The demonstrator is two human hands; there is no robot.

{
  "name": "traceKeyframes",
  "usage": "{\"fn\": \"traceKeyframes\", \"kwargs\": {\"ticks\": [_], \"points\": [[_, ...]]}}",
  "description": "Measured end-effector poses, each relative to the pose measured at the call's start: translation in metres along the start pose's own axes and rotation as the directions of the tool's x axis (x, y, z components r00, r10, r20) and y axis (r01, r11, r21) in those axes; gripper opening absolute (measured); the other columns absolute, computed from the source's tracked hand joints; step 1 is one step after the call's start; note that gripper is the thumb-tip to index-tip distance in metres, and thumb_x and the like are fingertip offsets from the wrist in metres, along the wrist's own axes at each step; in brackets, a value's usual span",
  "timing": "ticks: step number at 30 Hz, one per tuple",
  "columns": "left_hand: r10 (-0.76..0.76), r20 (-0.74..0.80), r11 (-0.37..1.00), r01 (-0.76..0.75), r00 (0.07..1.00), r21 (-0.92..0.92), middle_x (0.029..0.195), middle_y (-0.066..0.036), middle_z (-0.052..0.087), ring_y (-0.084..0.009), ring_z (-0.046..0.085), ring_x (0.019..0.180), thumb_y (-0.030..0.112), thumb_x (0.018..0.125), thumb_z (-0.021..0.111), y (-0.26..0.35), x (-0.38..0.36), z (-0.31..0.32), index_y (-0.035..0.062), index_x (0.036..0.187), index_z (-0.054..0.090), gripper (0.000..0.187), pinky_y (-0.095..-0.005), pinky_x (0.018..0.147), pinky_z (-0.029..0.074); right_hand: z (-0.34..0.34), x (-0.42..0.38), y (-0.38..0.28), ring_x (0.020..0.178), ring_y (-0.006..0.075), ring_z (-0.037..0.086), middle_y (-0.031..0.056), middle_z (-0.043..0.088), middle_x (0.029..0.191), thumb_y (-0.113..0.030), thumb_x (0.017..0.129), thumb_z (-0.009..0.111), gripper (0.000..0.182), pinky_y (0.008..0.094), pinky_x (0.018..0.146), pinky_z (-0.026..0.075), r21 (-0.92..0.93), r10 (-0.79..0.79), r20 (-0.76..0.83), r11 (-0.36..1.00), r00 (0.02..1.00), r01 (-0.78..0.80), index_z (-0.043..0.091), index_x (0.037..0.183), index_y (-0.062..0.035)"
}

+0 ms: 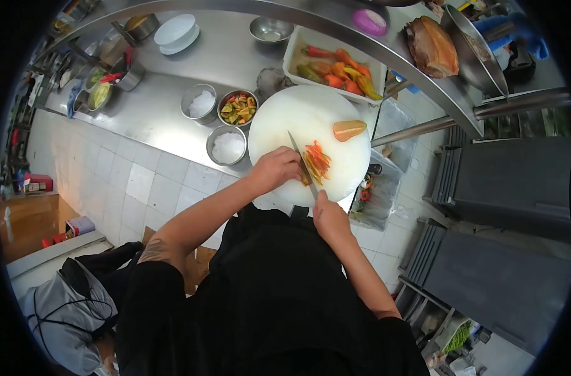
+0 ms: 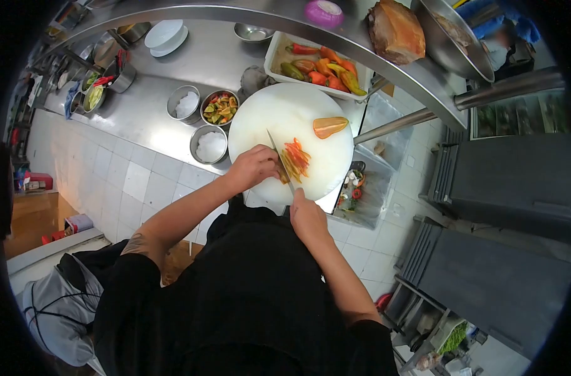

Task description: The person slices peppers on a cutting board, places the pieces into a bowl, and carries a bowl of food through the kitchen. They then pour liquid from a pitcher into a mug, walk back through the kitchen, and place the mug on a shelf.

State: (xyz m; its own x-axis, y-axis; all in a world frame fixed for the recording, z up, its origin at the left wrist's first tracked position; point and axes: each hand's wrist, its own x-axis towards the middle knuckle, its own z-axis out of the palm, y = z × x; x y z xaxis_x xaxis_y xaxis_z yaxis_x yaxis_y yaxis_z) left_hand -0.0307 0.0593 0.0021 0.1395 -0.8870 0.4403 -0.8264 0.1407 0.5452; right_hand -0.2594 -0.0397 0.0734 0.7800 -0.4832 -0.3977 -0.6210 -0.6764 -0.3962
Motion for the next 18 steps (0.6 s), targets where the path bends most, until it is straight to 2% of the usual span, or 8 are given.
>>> {"fn": "traceKeyframes", "kwargs": {"ticks": [4,11,14,18], "points": [[0.006,-0.004,0.999,-0.006,1.0,-0.047,0.11,-0.002,0.068,-0.0251,0.066,0.105,0.018,0.077,0.089,-0.008,0.002,-0.01,0.0123,0.09,0.076,0.019,-0.0366,0.086,0.059,-0.012,0.009,0.017,0.084,0.0519,0.072,0.0292,0.072,0.084,-0.019,0.106,0.056,0.018,0.0619,0.077,0.056,0.064,-0.012,0.009,0.998,1.0,0.012,0.052,0.113,-0.0029],[-0.075,-0.057,0.997,0.073,0.996,-0.032,0.107,-0.002,0.07,-0.0245,0.068,0.101,0.015,0.077,0.089,0.002,0.008,0.001,0.0106,0.091,0.076,0.019,-0.0363,0.084,0.059,-0.02,-0.006,0.018,0.074,0.0478,0.072,0.0236,0.073,0.079,-0.016,0.103,0.058,0.016,0.0606,0.069,0.057,-0.116,-0.08,-0.053,0.991,0.995,0.074,0.052,0.112,-0.0038],[-0.067,-0.072,0.998,0.066,0.995,-0.02,0.107,-0.002,0.072,-0.0244,0.069,0.1,0.014,0.078,0.088,-0.003,0.004,0.003,0.0094,0.09,0.076,0.019,-0.0359,0.083,0.059,-0.039,-0.018,0.006,0.074,0.0478,0.072,0.0232,0.072,0.078,-0.015,0.102,0.058,0.016,0.0606,0.069,0.056,-0.136,-0.068,0.001,0.988,0.998,0.067,0.052,0.112,-0.0034],[-0.074,-0.087,0.997,0.072,0.994,-0.023,0.107,-0.002,0.073,-0.025,0.07,0.099,0.012,0.078,0.088,-0.006,0.002,0.005,0.0084,0.089,0.075,0.017,-0.0364,0.082,0.06,-0.019,0.0,0.015,0.077,0.0475,0.073,0.0231,0.073,0.08,-0.014,0.101,0.058,0.016,0.0601,0.071,0.057,-0.122,-0.08,-0.039,0.99,0.996,0.075,0.052,0.112,-0.0031]]}}
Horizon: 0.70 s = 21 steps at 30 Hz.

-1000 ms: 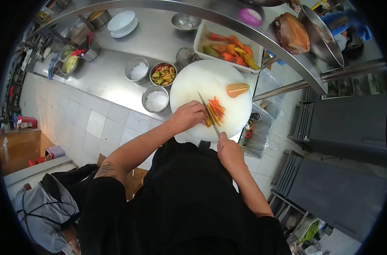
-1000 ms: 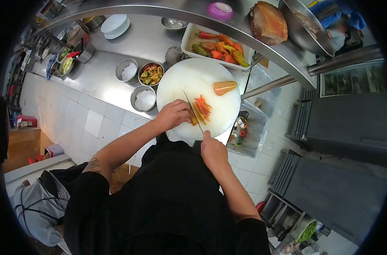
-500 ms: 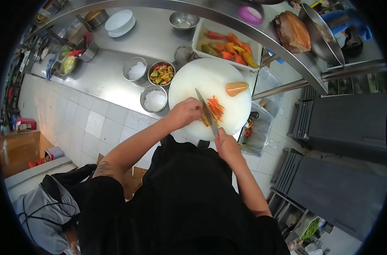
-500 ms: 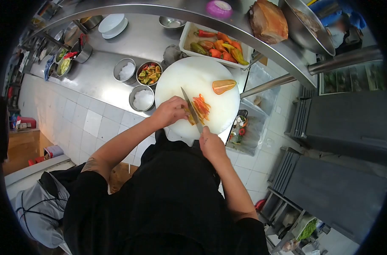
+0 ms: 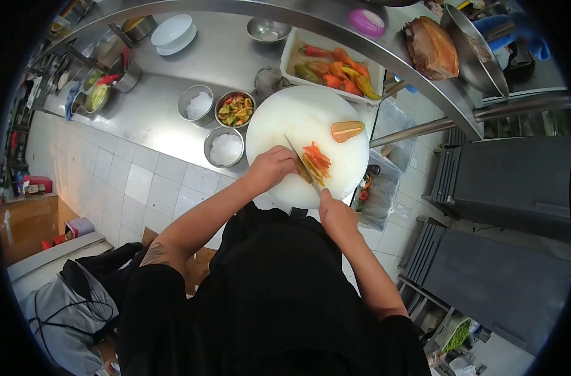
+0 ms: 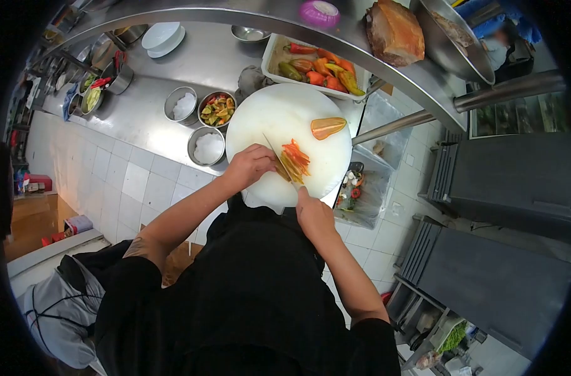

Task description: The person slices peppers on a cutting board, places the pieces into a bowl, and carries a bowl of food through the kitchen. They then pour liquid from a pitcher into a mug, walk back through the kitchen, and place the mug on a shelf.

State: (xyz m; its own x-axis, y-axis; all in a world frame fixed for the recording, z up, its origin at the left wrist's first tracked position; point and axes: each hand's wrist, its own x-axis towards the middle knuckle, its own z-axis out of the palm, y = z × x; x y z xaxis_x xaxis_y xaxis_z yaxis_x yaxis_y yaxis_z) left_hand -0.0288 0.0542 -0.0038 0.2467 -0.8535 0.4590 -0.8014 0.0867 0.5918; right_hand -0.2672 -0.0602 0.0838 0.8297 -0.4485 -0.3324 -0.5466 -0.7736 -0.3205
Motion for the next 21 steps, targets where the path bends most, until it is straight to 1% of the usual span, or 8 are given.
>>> {"fn": "traceKeyframes", "kwargs": {"ticks": [2,5,8,11,14,17,21], "points": [[-0.009,0.0,1.0,0.009,1.0,-0.017,0.107,-0.002,0.073,-0.0251,0.07,0.099,0.011,0.079,0.087,-0.001,0.0,-0.002,0.008,0.089,0.075,0.016,-0.0367,0.082,0.06,0.006,0.012,0.002,0.079,0.0473,0.073,0.0234,0.074,0.082,-0.014,0.101,0.058,0.017,0.0598,0.073,0.057,0.004,0.002,0.006,1.0,1.0,-0.002,0.052,0.112,-0.0028],[-0.017,0.002,1.0,0.017,1.0,-0.018,0.107,-0.002,0.073,-0.0251,0.07,0.098,0.01,0.08,0.086,0.001,0.002,-0.006,0.0078,0.088,0.075,0.014,-0.0368,0.082,0.06,-0.021,-0.003,-0.013,0.08,0.0472,0.073,0.0237,0.074,0.082,-0.015,0.102,0.057,0.017,0.0594,0.073,0.057,-0.017,0.041,0.102,0.999,0.994,-0.039,0.052,0.113,-0.0023],[-0.008,-0.005,1.0,0.007,1.0,-0.008,0.106,-0.003,0.073,-0.025,0.07,0.098,0.009,0.081,0.085,-0.002,0.001,-0.004,0.0079,0.088,0.075,0.012,-0.0364,0.082,0.06,0.013,0.005,-0.001,0.078,0.0475,0.073,0.024,0.073,0.081,-0.014,0.102,0.056,0.017,0.0595,0.071,0.057,0.002,0.01,0.011,1.0,1.0,-0.011,0.052,0.113,-0.0024],[0.007,-0.026,0.999,-0.008,1.0,-0.034,0.106,-0.003,0.073,-0.0252,0.07,0.097,0.008,0.081,0.085,-0.002,0.002,-0.006,0.0076,0.088,0.075,0.012,-0.0365,0.082,0.06,0.01,0.013,-0.008,0.077,0.0476,0.073,0.0242,0.073,0.081,-0.013,0.102,0.056,0.016,0.0596,0.07,0.057,0.018,0.006,0.003,1.0,1.0,-0.006,0.052,0.113,-0.0021],[0.014,0.014,0.999,-0.013,1.0,-0.038,0.106,-0.003,0.073,-0.0252,0.071,0.097,0.008,0.081,0.085,-0.005,0.004,-0.01,0.0071,0.088,0.074,0.013,-0.0367,0.082,0.06,-0.015,-0.005,-0.018,0.077,0.0479,0.073,0.0254,0.072,0.08,-0.012,0.101,0.057,0.016,0.0601,0.071,0.057,0.04,0.026,0.052,0.999,0.998,-0.028,0.053,0.112,-0.0015],[0.018,0.028,1.0,-0.018,0.999,-0.006,0.107,-0.003,0.074,-0.0254,0.071,0.097,0.009,0.082,0.085,-0.011,0.002,-0.008,0.0075,0.089,0.075,0.013,-0.0367,0.082,0.06,0.013,0.01,-0.013,0.078,0.0487,0.073,0.0272,0.072,0.079,-0.013,0.101,0.057,0.016,0.0607,0.072,0.056,0.065,0.007,-0.026,0.998,1.0,-0.005,0.053,0.11,-0.0008],[0.027,0.028,0.998,-0.025,0.999,-0.053,0.107,-0.003,0.074,-0.0259,0.071,0.097,0.008,0.083,0.085,-0.011,0.003,-0.013,0.0077,0.09,0.075,0.012,-0.0368,0.083,0.06,-0.007,0.01,-0.026,0.08,0.0494,0.073,0.029,0.072,0.08,-0.013,0.102,0.057,0.016,0.0608,0.073,0.056,0.055,0.053,0.056,0.997,0.997,-0.056,0.053,0.111,-0.0003]]}}
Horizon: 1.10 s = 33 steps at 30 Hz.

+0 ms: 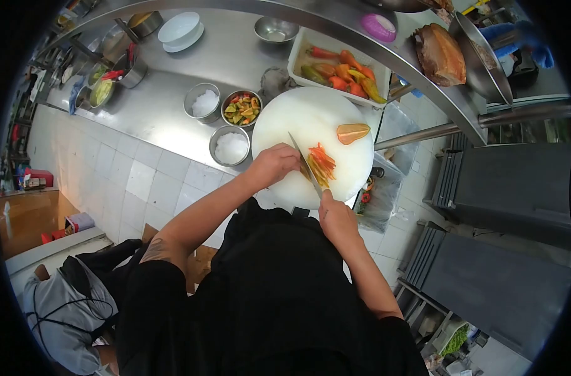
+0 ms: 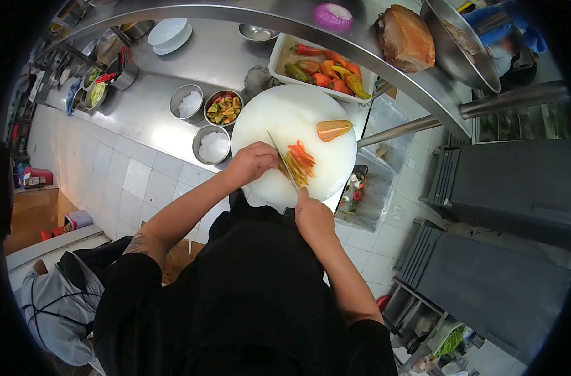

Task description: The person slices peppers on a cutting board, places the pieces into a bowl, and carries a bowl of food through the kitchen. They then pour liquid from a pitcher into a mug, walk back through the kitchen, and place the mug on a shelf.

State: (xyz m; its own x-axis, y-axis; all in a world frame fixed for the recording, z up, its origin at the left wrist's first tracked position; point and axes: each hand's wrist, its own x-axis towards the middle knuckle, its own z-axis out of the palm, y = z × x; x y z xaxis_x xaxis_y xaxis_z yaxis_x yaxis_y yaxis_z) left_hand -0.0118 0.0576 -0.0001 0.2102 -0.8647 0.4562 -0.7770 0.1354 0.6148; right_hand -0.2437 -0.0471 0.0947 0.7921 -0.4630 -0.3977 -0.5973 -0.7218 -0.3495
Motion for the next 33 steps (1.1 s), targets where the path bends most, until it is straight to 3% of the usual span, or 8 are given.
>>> {"fn": "traceKeyframes", "kwargs": {"ticks": [5,20,23,29,33], "points": [[-0.009,0.006,1.0,0.009,1.0,-0.012,0.107,-0.003,0.074,-0.0265,0.071,0.097,0.007,0.083,0.084,-0.008,-0.004,0.004,0.0078,0.092,0.076,0.012,-0.0372,0.083,0.06,0.023,0.01,0.009,0.083,0.0514,0.072,0.0288,0.072,0.082,-0.013,0.104,0.057,0.014,0.0624,0.075,0.054,0.053,-0.022,-0.054,0.998,0.998,0.025,0.051,0.108,-0.0009],[-0.005,-0.043,1.0,0.004,0.999,-0.03,0.105,-0.004,0.075,-0.0269,0.071,0.096,0.002,0.082,0.083,-0.002,-0.004,0.0,0.0084,0.093,0.078,0.014,-0.0376,0.083,0.06,-0.005,-0.005,-0.002,0.081,0.0509,0.073,0.0294,0.073,0.082,-0.012,0.101,0.058,0.017,0.0608,0.075,0.056,-0.003,0.011,0.04,1.0,0.999,-0.011,0.053,0.112,0.0],[-0.015,-0.066,0.999,0.012,0.998,-0.048,0.104,-0.004,0.075,-0.0268,0.072,0.095,0.0,0.081,0.082,0.001,-0.005,-0.001,0.0083,0.093,0.077,0.015,-0.0376,0.081,0.061,0.024,0.012,0.013,0.082,0.0513,0.073,0.0295,0.073,0.083,-0.012,0.101,0.058,0.017,0.061,0.074,0.056,0.031,-0.069,-0.057,0.997,0.996,0.071,0.053,0.112,-0.0003],[-0.005,-0.09,1.0,0.006,0.996,0.011,0.106,-0.004,0.075,-0.026,0.073,0.095,-0.001,0.081,0.08,0.0,-0.008,0.003,0.0082,0.093,0.077,0.015,-0.0372,0.081,0.061,-0.007,-0.007,0.002,0.083,0.0515,0.073,0.0297,0.072,0.083,-0.013,0.102,0.058,0.017,0.061,0.075,0.056,0.007,-0.001,0.046,1.0,0.999,0.001,0.053,0.112,-0.0006],[-0.019,-0.079,0.999,0.022,0.997,0.033,0.107,-0.004,0.076,-0.0258,0.073,0.094,-0.001,0.083,0.08,0.0,-0.01,0.002,0.0081,0.094,0.077,0.015,-0.0368,0.081,0.062,0.016,0.012,0.012,0.083,0.0516,0.073,0.0298,0.073,0.083,-0.013,0.102,0.057,0.015,0.062,0.076,0.056,0.007,-0.058,-0.026,0.998,0.998,0.058,0.053,0.11,-0.0006]]}}
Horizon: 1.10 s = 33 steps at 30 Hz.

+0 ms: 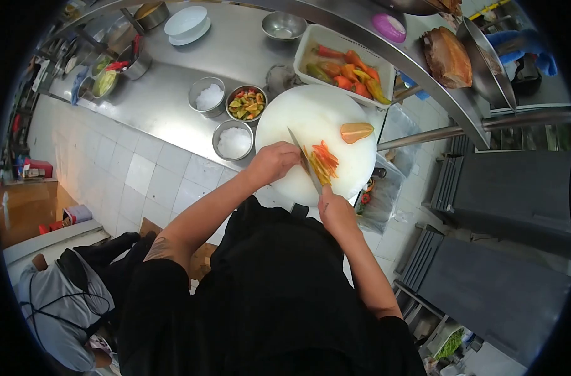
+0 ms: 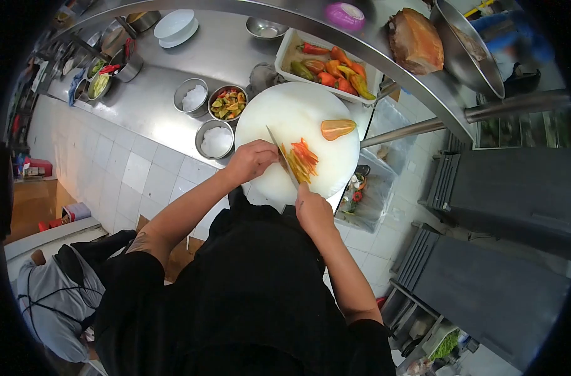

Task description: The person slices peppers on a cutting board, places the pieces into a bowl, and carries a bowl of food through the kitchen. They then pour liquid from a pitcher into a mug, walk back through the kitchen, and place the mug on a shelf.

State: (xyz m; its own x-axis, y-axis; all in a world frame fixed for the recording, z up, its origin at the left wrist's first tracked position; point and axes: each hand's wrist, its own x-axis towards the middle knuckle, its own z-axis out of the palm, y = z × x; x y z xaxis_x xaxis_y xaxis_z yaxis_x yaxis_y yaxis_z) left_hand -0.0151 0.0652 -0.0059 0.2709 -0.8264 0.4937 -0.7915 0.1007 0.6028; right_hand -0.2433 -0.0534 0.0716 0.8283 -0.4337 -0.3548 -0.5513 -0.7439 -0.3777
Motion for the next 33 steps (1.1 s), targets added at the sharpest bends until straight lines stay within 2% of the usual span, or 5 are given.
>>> {"fn": "traceKeyframes", "kwargs": {"ticks": [5,20,26,29,33], "points": [[0.007,0.003,1.0,-0.007,1.0,-0.004,0.108,-0.004,0.076,-0.0256,0.073,0.094,-0.001,0.083,0.079,0.002,-0.001,0.0,0.0079,0.094,0.076,0.015,-0.0366,0.08,0.062,-0.032,-0.016,-0.008,0.084,0.0512,0.073,0.0293,0.073,0.083,-0.013,0.102,0.057,0.014,0.0619,0.077,0.056,-0.021,0.029,0.081,0.999,0.996,-0.027,0.052,0.108,-0.0006],[0.007,0.006,1.0,-0.007,1.0,0.01,0.106,-0.005,0.076,-0.0266,0.072,0.091,-0.001,0.082,0.08,-0.002,-0.003,0.003,0.0056,0.093,0.076,0.014,-0.037,0.078,0.061,-0.006,-0.008,0.007,0.079,0.0507,0.071,0.0284,0.071,0.081,-0.019,0.106,0.058,0.018,0.0617,0.074,0.054,0.009,-0.024,0.028,1.0,0.999,0.024,0.051,0.108,-0.0019],[-0.019,-0.022,1.0,0.019,1.0,-0.024,0.109,-0.006,0.076,-0.027,0.072,0.093,0.001,0.084,0.08,0.002,-0.006,0.003,0.0056,0.098,0.079,0.015,-0.0381,0.08,0.061,-0.018,-0.003,0.024,0.075,0.0478,0.07,0.0288,0.069,0.079,-0.021,0.11,0.056,0.021,0.0566,0.069,0.054,0.309,0.054,0.124,0.947,0.991,-0.09,0.05,0.106,-0.0018],[0.002,0.016,1.0,-0.001,1.0,-0.021,0.11,-0.007,0.076,-0.0276,0.072,0.099,0.002,0.086,0.079,0.009,-0.007,0.002,0.0059,0.102,0.079,0.017,-0.0386,0.084,0.061,-0.03,-0.024,0.028,0.078,0.0442,0.072,0.0242,0.07,0.081,-0.023,0.109,0.059,0.021,0.0531,0.071,0.055,0.162,0.054,-0.019,0.986,0.998,-0.05,0.056,0.114,-0.003],[-0.051,0.01,0.991,0.051,0.999,-0.123,0.116,-0.008,0.074,-0.0295,0.07,0.109,0.007,0.089,0.078,0.033,-0.017,-0.012,0.0084,0.109,0.078,0.019,-0.0432,0.097,0.057,-0.038,-0.05,0.018,0.085,0.04,0.073,0.0168,0.072,0.093,-0.025,0.106,0.065,0.033,0.0498,0.074,0.056,0.126,-0.027,-0.176,0.991,0.984,0.049,0.062,0.135,-0.0089]]}}
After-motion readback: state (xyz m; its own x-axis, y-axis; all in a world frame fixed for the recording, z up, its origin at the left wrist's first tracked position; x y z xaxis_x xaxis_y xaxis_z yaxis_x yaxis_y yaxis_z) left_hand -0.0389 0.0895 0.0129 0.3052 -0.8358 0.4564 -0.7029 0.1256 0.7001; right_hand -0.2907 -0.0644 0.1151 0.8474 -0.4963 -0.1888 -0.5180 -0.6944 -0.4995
